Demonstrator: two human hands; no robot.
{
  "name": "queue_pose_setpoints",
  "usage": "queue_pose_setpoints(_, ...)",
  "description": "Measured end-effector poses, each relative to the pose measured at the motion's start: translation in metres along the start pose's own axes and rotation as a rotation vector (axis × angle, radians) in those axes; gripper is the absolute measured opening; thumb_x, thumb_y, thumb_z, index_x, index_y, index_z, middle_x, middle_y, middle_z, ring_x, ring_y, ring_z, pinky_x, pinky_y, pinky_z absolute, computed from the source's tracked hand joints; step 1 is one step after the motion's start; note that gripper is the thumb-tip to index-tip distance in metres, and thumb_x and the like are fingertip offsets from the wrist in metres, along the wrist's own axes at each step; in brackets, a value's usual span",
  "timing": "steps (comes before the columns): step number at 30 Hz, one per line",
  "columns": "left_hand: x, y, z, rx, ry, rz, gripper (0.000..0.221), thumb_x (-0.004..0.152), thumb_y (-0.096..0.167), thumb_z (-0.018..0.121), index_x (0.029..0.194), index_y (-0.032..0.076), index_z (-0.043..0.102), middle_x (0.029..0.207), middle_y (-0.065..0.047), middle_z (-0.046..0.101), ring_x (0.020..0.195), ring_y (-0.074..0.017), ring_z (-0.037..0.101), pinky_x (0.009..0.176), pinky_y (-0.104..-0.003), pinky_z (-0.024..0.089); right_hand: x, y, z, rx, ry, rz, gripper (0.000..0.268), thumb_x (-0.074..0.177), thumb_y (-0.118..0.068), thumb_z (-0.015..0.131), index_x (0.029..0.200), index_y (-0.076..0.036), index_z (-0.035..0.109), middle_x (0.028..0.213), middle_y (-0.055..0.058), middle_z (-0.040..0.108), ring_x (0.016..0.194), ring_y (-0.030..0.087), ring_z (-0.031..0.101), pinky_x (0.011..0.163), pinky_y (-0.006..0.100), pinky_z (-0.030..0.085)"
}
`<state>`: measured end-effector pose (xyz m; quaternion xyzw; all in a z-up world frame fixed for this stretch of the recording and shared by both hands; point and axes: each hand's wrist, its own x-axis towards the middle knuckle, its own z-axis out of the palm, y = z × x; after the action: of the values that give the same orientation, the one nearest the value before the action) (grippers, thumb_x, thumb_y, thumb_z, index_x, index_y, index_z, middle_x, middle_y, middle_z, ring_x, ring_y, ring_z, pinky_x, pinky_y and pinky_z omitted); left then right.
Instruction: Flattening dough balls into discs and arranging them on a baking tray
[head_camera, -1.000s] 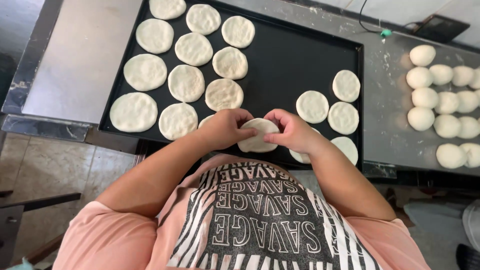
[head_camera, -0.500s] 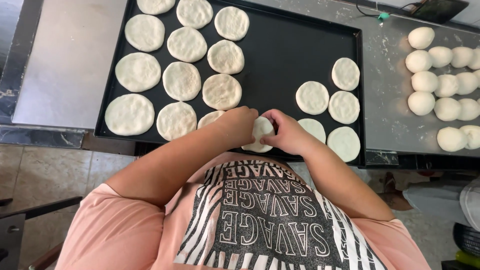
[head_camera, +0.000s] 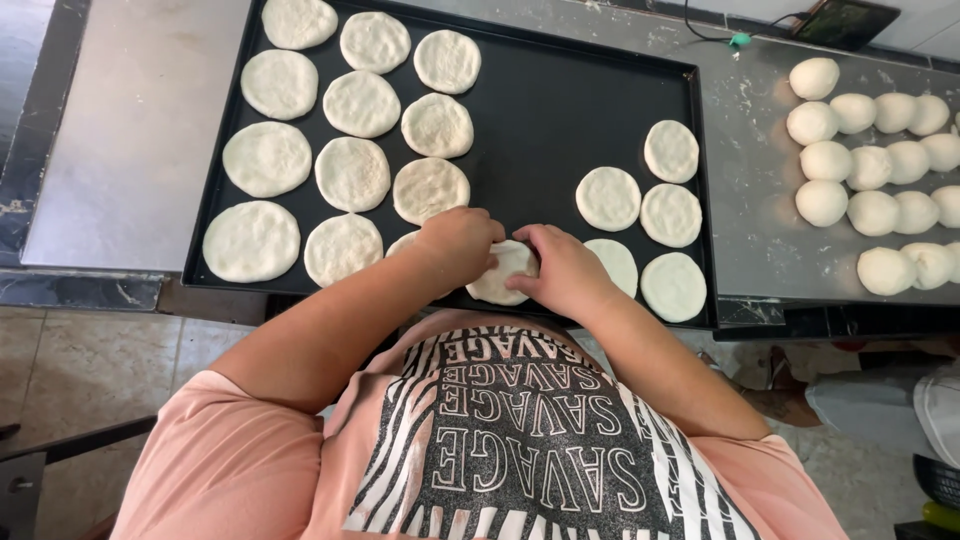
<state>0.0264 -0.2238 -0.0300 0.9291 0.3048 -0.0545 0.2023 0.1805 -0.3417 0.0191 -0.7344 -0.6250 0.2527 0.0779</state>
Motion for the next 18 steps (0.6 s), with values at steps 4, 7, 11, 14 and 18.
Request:
queue_pose_setpoints(4,0.007,-0.006,0.015,0.067,0.121,0.021,0.046,0.08,0.044,0.082,0.118,0.022,0.071,0.107,-0.002,0.066,0.105,-0.027,0.067,0.086,-0.043,0.059,-0.005,0.012,-0.005,-0.052,0.052,-0.05,0.071,0.077,-0.039,0.086,0.136,-0.01,0.059,0.118,0.013,0.066,0.12,0.038,0.063,0.104,0.049,0.05)
queue_pose_setpoints(7,0.0,-0.009,0.048,0.199,0.502,0.265,0.055,0.083,0.041,0.078,0.127,0.012,0.063,0.116,-0.013,0.059,0.103,-0.0352,0.062,0.08,-0.046,0.056,-0.01,0.044,-0.029,-0.041,0.167,-0.004,0.058,0.077,-0.034,0.087,0.124,-0.009,0.064,0.11,0.014,0.067,0.11,0.037,0.066,0.096,0.048,0.053)
queue_pose_setpoints(11,-0.036,0.018,0.049,0.069,0.72,0.678,0.074,0.104,0.063,0.034,0.135,0.002,0.062,0.14,-0.019,0.061,0.127,-0.0373,0.061,0.105,-0.048,0.049,-0.022,0.093,-0.062,-0.057,0.208,0.197,0.039,0.081,-0.033,0.084,0.108,-0.01,0.069,0.108,0.01,0.068,0.103,0.024,0.072,0.089,0.037,0.056)
queue_pose_setpoints(14,-0.037,0.008,0.055,0.124,0.223,0.565,0.079,0.101,0.065,0.039,0.15,0.005,0.05,0.16,-0.017,0.044,0.15,-0.0384,0.037,0.124,-0.052,0.026,-0.023,0.102,-0.058,-0.042,0.144,0.256,0.038,0.081,-0.036,0.082,0.11,-0.013,0.072,0.111,0.008,0.071,0.107,0.02,0.072,0.092,0.035,0.056)
queue_pose_setpoints(18,-0.035,0.035,0.007,0.135,0.091,0.531,0.077,0.101,0.066,0.041,0.148,0.006,0.05,0.153,-0.018,0.05,0.142,-0.0405,0.047,0.117,-0.055,0.038,-0.023,0.102,-0.065,-0.082,0.073,0.319,0.039,0.081,-0.034,0.08,0.113,-0.013,0.074,0.113,0.008,0.074,0.11,0.02,0.072,0.093,0.035,0.056)
